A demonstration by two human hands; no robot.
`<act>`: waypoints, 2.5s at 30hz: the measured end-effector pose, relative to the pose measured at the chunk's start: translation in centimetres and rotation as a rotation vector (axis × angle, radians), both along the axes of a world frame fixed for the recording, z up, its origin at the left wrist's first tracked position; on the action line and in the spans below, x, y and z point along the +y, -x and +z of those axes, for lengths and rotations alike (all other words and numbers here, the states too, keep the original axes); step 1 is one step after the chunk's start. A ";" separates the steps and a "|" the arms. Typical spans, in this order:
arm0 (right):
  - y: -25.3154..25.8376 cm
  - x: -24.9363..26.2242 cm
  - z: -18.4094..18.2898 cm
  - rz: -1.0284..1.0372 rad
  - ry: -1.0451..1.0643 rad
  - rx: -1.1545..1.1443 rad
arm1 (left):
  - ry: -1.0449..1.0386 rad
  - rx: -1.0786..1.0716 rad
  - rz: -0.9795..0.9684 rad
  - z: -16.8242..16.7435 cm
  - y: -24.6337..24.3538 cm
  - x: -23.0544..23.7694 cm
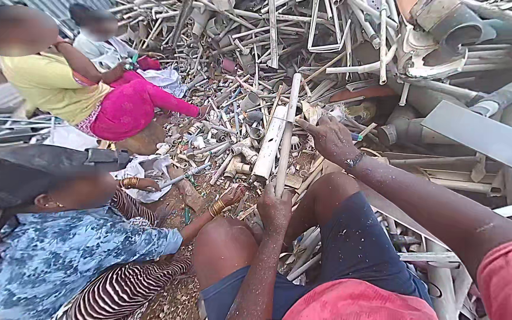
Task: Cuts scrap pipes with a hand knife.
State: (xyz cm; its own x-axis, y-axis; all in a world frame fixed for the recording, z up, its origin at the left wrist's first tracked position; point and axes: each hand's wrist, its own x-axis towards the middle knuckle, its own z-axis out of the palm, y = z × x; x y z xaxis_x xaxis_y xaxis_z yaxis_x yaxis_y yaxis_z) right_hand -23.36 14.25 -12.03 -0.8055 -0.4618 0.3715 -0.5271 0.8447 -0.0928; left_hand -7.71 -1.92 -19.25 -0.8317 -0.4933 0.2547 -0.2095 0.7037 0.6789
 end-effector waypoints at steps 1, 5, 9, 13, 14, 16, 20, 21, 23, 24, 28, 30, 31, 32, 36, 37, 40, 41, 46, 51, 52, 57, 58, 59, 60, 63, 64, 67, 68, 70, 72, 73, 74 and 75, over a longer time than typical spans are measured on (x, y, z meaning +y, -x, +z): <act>-0.9 -0.1 -0.2 0.063 -0.005 -0.014 | 0.021 0.036 0.002 -0.2 -0.1 -0.1; -1.9 0.1 -0.5 0.234 -0.106 0.051 | 0.166 0.198 0.004 -0.9 -0.2 -0.3; 4.2 3.2 4.4 -0.138 0.083 -0.087 | 0.256 0.288 -0.050 -1.8 -0.5 0.2; 3.0 3.8 5.5 -0.007 0.089 -0.057 | 0.074 0.226 -0.113 -1.3 -0.7 -0.1; 2.7 3.6 5.3 0.066 0.050 -0.006 | -0.056 0.163 -0.142 -0.6 -0.6 -0.3; 3.8 4.2 6.0 0.035 0.037 -0.001 | -0.336 0.078 -0.271 -0.1 -0.4 -1.0; 6.3 6.0 8.4 -0.197 0.181 -0.174 | -1.107 0.074 -0.596 -0.1 -0.4 -1.1; 5.4 5.5 7.9 -0.141 0.167 -0.185 | -1.281 0.059 -0.650 0.1 -0.6 -1.1; 2.0 3.7 4.8 0.111 0.065 -0.182 | -1.553 0.015 -0.690 0.2 -0.9 -1.3; 0.0 2.7 3.4 0.251 0.005 -0.187 | -1.642 0.007 -0.703 0.2 -0.8 -1.7; -2.1 1.3 0.8 0.269 -0.051 -0.168 | -1.846 -0.037 -0.802 -0.4 -0.5 -2.7; -0.7 1.6 1.5 0.065 0.074 -0.226 | -1.919 -0.058 -0.861 -0.2 -0.8 -2.8; -0.3 1.7 1.9 0.030 0.129 -0.243 | -1.948 -0.056 -0.882 0.0 -0.8 -2.7; -0.7 1.7 1.8 0.066 0.165 -0.231 | -1.968 -0.047 -0.901 0.2 -0.7 -2.8; -6.0 0.7 -0.8 0.463 0.021 -0.325 | -1.975 -0.005 -0.764 0.4 -0.8 -2.7; -6.3 0.6 -1.1 0.467 -0.042 -0.335 | -1.974 0.007 -0.734 0.2 -0.7 -2.6; -4.2 1.4 -1.3 0.255 0.000 -0.322 | -1.883 -0.013 -0.716 0.2 -0.9 -1.8; -3.9 1.8 -1.1 0.232 0.037 -0.325 | -1.853 -0.021 -0.714 0.4 -0.8 -1.6; -7.4 1.6 -1.4 0.451 -0.023 -0.266 | -1.659 -0.067 -0.569 0.2 -0.6 -2.1; 0.1 3.3 2.6 0.018 0.032 -0.261 | -1.425 -0.235 -0.606 0.4 -1.1 -0.1; 0.1 3.3 2.9 0.059 0.014 -0.237 | -1.371 -0.244 -0.613 0.7 -1.0 0.0; 0.6 4.3 4.6 0.020 0.038 -0.128 | -0.892 -0.273 -0.586 1.0 -0.4 -3.0; 1.2 5.1 5.5 -0.065 0.104 -0.114 | -0.756 -0.304 -0.556 1.5 -0.4 -4.1; 1.7 5.9 6.6 -0.111 0.160 -0.090 | -0.615 -0.335 -0.521 2.3 -0.3 -5.2; 1.8 6.6 7.4 -0.118 0.199 -0.052 | -0.475 -0.356 -0.485 3.3 -0.2 -6.1; 1.3 8.5 7.7 -0.023 0.185 -0.040 | -0.116 -0.385 -0.478 6.3 -1.0 -9.3; 1.6 9.2 7.2 0.027 0.156 -0.046 | -0.020 -0.354 -0.494 7.4 -1.4 -10.3; 2.3 10.7 4.8 0.132 0.043 -0.099 | 0.199 -0.214 -0.562 10.0 -1.9 -13.0; 2.0 10.8 4.1 0.138 0.025 -0.120 | 0.260 -0.154 -0.553 10.9 -2.0 -13.6; 1.1 10.4 2.9 0.100 0.047 -0.142 | 0.346 0.022 -0.422 12.6 -2.4 -14.8; 0.5 9.2 1.8 0.040 0.164 -0.149 | 0.327 0.288 -0.185 13.1 -1.9 -16.3; 0.0 8.2 1.5 -0.007 0.229 -0.181 | 0.222 0.406 -0.054 13.0 -1.2 -16.5; -0.7 7.0 1.3 -0.052 0.280 -0.226 | 0.065 0.504 0.038 12.7 -0.3 -15.9; -1.3 5.5 1.2 -0.077 0.325 -0.277 | -0.124 0.540 0.050 12.2 0.5 -14.4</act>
State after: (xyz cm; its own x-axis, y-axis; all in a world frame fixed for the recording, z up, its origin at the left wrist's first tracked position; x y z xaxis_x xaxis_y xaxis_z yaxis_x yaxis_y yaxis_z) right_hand -22.06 19.73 -10.83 -0.9228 -0.2910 0.2525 -0.3813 0.7841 -0.4898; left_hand -8.22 -16.28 -7.02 -0.5735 -0.5825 0.5761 0.1602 0.6099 0.7761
